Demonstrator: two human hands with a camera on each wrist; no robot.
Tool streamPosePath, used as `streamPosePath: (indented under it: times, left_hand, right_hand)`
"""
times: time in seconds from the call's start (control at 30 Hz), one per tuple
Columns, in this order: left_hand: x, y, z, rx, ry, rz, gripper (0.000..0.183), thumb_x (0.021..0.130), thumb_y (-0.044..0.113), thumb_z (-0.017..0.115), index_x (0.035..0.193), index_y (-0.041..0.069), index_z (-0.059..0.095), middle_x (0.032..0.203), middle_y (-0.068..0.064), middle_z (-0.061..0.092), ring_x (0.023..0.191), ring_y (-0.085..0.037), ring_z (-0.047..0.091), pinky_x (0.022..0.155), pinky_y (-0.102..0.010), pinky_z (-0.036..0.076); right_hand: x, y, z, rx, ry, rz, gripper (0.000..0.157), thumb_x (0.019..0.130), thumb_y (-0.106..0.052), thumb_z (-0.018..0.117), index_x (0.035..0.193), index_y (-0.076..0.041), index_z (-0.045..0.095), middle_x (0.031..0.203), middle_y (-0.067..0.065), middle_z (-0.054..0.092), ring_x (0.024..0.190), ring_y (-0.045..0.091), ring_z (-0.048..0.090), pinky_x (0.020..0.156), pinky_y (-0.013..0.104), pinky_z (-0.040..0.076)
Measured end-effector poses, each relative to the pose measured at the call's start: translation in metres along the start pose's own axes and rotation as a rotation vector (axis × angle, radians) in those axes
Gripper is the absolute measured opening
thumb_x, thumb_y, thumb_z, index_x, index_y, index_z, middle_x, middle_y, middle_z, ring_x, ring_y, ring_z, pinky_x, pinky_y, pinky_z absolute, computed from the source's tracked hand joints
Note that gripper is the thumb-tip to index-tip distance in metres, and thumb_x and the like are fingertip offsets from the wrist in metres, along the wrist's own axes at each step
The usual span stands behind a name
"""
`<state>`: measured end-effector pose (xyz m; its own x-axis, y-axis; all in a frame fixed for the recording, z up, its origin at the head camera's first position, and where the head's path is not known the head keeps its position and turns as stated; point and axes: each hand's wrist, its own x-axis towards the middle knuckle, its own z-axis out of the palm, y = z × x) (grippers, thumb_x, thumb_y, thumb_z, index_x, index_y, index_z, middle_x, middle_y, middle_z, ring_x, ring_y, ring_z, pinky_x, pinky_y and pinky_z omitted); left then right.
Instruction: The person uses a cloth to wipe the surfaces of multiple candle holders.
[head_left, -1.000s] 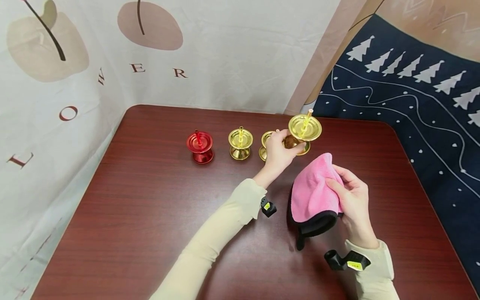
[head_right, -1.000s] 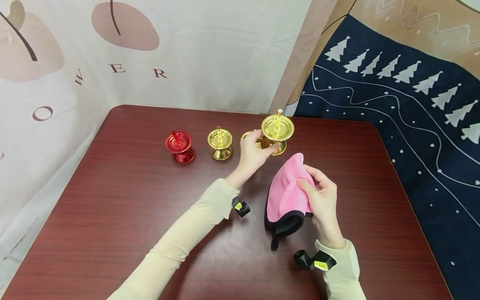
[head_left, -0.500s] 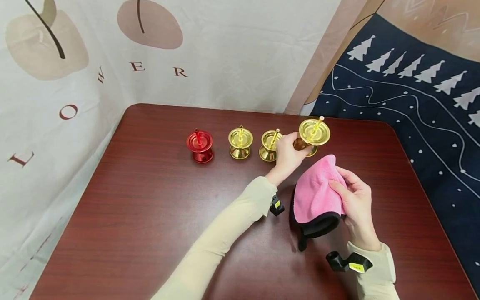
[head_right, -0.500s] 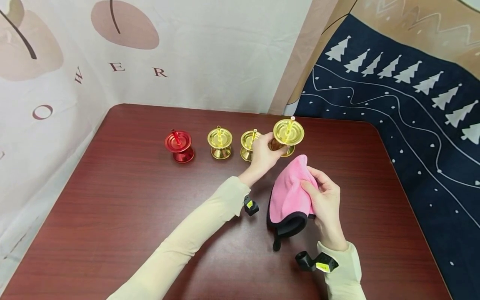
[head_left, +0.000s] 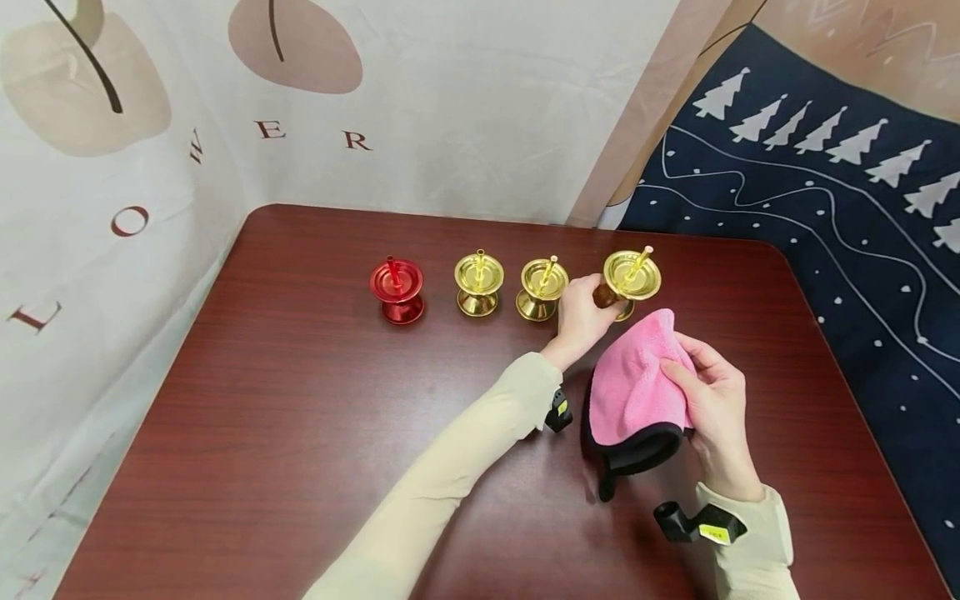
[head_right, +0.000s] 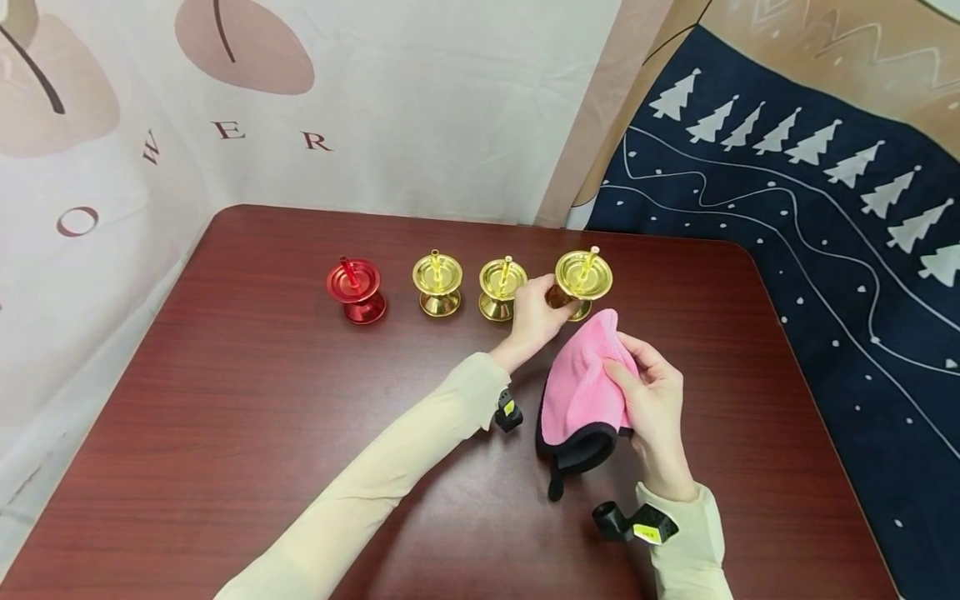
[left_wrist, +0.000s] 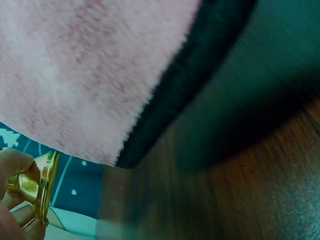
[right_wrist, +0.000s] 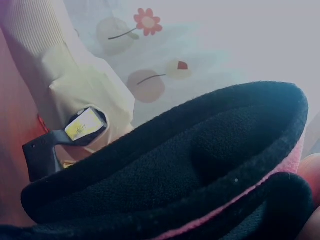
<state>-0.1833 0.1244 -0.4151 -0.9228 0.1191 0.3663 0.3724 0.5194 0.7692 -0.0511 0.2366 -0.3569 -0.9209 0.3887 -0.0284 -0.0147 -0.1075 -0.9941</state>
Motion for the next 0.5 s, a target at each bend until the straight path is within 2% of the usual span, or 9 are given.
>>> streamPosePath:
  times: [0.33, 0.5]
  left_hand:
    - [-0.005, -0.01, 0.013, 0.082, -0.041, -0.056, 0.026, 0.075, 0.024, 0.078, 0.093, 0.008, 0.068, 0.085, -0.003, 0.068, 0.082, -0.017, 0.062, 0.071, -0.026, 0.046]
    - [-0.007, -0.015, 0.02, 0.094, -0.048, -0.077, 0.025, 0.075, 0.024, 0.077, 0.091, 0.007, 0.067, 0.084, -0.004, 0.067, 0.081, -0.018, 0.062, 0.069, -0.027, 0.047]
  right_hand:
    - [-0.002, 0.0, 0.0, 0.03, -0.016, -0.007, 0.031, 0.079, 0.015, 0.062, 0.092, -0.011, 0.073, 0.082, -0.001, 0.069, 0.068, 0.007, 0.062, 0.062, 0.017, 0.05]
    - [0.0, 0.006, -0.004, 0.027, -0.058, -0.063, 0.025, 0.078, 0.008, 0.067, 0.099, -0.006, 0.072, 0.084, -0.002, 0.069, 0.07, 0.006, 0.062, 0.063, 0.017, 0.051]
